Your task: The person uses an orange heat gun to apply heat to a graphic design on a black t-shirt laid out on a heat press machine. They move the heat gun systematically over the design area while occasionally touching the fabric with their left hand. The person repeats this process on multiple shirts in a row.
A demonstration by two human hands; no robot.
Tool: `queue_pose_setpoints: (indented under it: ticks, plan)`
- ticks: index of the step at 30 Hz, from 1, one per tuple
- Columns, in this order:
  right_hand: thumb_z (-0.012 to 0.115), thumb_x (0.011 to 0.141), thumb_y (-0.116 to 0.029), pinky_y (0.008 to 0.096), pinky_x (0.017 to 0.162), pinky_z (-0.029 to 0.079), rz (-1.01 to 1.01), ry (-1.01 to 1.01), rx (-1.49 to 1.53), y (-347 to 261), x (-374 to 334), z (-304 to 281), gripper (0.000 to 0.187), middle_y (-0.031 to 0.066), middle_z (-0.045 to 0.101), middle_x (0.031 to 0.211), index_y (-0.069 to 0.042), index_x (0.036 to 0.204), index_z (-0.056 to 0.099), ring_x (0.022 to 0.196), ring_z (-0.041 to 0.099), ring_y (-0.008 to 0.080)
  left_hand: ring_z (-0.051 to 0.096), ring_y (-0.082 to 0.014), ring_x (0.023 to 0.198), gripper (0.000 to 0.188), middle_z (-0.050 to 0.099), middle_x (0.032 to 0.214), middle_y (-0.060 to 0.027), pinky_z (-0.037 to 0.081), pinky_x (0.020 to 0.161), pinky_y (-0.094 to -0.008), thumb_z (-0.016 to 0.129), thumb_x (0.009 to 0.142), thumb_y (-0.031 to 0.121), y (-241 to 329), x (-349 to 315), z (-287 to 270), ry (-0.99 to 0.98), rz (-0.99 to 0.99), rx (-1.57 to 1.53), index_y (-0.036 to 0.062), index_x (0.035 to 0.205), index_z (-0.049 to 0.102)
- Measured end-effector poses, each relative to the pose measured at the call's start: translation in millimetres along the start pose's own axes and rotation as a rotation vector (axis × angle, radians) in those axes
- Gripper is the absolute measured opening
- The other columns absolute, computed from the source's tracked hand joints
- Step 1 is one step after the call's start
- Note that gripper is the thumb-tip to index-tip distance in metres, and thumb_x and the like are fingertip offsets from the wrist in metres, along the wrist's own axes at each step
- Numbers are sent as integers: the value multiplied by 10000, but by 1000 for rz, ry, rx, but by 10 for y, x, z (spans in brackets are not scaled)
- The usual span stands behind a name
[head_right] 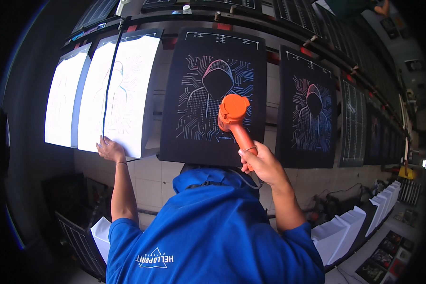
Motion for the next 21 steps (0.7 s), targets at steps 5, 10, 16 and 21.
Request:
queue_pose_setpoints:
  ticks: [5, 10, 16, 21]
  plan:
    - [607, 927, -252, 234, 557, 490, 54, -86, -26, -13, -96, -15, 272, 42, 561, 767, 0, 1006, 540, 606, 590, 99, 289, -382, 1355, 438, 358, 1470, -187, 279, 1085, -518, 334, 1015, 423, -9, -21, -20, 28, 5, -26, 203, 1325, 551]
    - [591, 939, -274, 241, 557, 489, -40, 21, -21, 36, 7, -106, 277, 39, 567, 765, -7, 983, 534, 606, 584, 95, 378, -412, 1297, 431, 443, 1390, -239, 310, 1069, -497, 373, 1011, 365, 112, -91, -185, -9, 83, -51, 82, 1244, 601]
    - [608, 933, -265, 234, 544, 496, -12, 53, 2, 33, -83, -230, 282, 50, 571, 770, 3, 983, 535, 601, 593, 102, 504, -337, 1100, 331, 591, 1168, -153, 391, 915, -471, 445, 992, 267, 66, -435, -410, -47, 281, -116, 10, 1083, 631]
    - [619, 926, -266, 237, 545, 502, 17, 83, 53, 112, -261, -265, 299, 57, 573, 775, 12, 996, 533, 599, 600, 109, 550, -311, 823, 166, 597, 863, -137, 429, 734, -388, 499, 960, 107, 516, -975, -579, -208, 475, -372, -21, 922, 597]
Point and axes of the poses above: each hand's wrist, its own x-axis towards the middle knuckle, its own z-axis out of the palm, y = z × x, the point moved 3 cm from there along x, towards the middle knuckle
